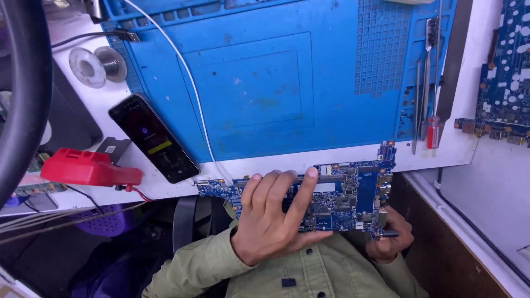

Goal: The person uses a multimeter to test a blue circuit board on a workbench. They connect the multimeter probes to various points on the board, flip the board over to test the other side, and then flip it back to continue testing.

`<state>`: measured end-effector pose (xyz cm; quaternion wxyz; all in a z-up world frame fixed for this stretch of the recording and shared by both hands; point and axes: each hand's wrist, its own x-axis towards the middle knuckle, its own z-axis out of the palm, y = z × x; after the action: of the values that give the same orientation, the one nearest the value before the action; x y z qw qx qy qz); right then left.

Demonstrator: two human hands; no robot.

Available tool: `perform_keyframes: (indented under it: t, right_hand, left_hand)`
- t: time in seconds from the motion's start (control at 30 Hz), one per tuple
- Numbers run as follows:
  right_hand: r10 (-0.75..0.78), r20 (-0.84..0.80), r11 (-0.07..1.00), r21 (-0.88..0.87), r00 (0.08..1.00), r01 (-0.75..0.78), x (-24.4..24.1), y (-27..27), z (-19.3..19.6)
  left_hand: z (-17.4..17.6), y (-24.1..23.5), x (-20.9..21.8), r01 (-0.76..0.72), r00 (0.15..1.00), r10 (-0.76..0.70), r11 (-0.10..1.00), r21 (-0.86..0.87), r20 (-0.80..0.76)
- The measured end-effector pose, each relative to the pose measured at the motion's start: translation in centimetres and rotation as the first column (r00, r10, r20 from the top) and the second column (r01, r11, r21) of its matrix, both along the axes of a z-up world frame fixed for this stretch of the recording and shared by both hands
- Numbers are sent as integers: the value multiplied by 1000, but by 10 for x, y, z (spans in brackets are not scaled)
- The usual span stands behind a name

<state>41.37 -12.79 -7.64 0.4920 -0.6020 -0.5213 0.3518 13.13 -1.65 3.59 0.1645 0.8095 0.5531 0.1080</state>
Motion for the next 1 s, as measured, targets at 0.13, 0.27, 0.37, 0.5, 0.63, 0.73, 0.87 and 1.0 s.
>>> perform_keyframes:
  t: [0.13,0.27,0.37,0.5,0.63,0.73,0.87,1.0]
  right_hand:
    - [-136,-141,973,-204,981,106,2,13,11]
    - [-151,33,943,-296,988,154,-4,52,34]
    - [-93,178,946,-290,980,142,-14,87,47]
    - [95,387,936,-349,917,50,-25,117,61]
    - [152,431,923,-385,889,29,-28,118,58]
    - [167,526,948,-317,834,10,-29,119,54]
    - [174,561,967,-255,809,-31,-32,126,55]
    - [165,555,972,-232,815,-38,-33,127,51]
  left_hand:
    - [-12,21,5,-38,999,36,998,46,36]
    - [-39,41,9,-29,979,21,999,40,201]
    - [-50,65,3,-46,980,25,994,102,199]
    - [-61,83,-6,-68,989,53,992,103,140]
    - [-69,86,-11,-64,996,61,997,34,71]
    - [-73,87,-13,-64,997,64,998,0,43]
    - [-69,84,-18,-64,996,69,994,-84,51]
    - [-54,93,-40,-130,985,133,991,-35,109]
